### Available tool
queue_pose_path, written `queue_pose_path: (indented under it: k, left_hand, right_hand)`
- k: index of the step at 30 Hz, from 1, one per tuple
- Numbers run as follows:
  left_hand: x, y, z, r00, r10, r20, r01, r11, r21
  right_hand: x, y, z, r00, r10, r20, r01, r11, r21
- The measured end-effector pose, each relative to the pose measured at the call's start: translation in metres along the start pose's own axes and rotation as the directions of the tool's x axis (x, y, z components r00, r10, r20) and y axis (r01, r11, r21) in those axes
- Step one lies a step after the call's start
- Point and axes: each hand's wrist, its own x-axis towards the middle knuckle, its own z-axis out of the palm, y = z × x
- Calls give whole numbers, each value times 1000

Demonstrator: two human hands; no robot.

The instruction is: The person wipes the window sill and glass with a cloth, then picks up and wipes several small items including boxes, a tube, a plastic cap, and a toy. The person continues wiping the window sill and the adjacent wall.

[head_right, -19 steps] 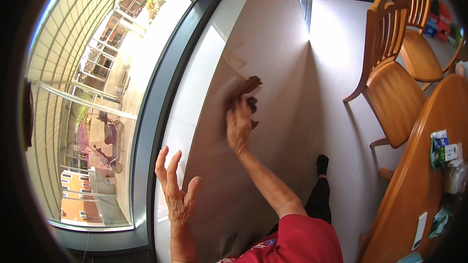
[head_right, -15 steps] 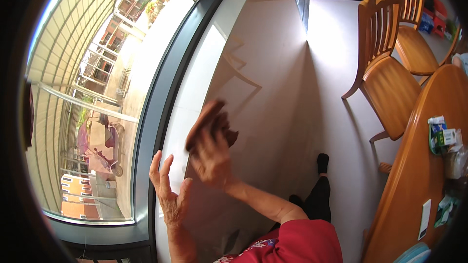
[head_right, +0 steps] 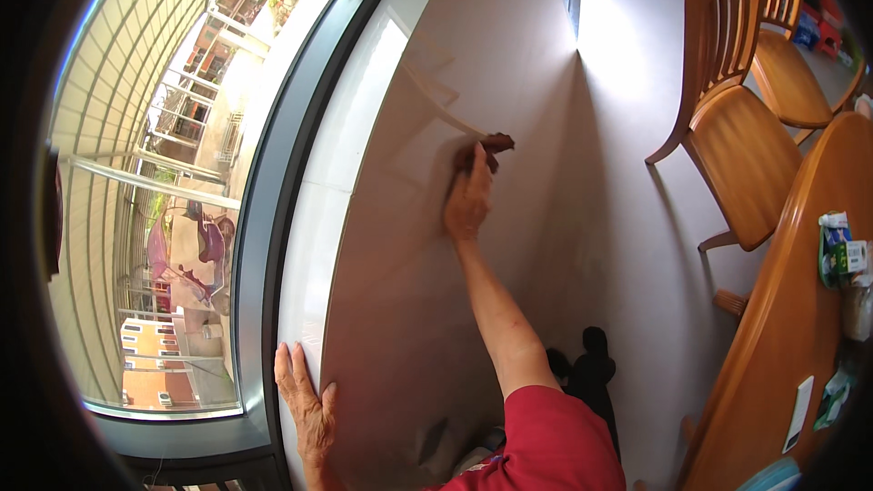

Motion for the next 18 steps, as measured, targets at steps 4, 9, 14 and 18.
queue_pose_path:
  k: [4,9,14,18]
  left_hand:
    - [1,2,-1,999,-47,-11,47,998,-32]
    - [5,6,3,997,-75,-26,74,996,-44]
    - [0,-8,4,998,-58,-26,57,997,-46]
    - [4,3,0,997,-79,-6,79,997,-24]
  right_hand:
    - [-46,108,-28,913,394,108,-366,906,-214]
    - [-185,204,-74,546,813,201,-789,580,-201]
    - [-240,204,-85,94,991,99,-994,89,57]
    - [-184,227,-45,408,905,117,-904,383,189]
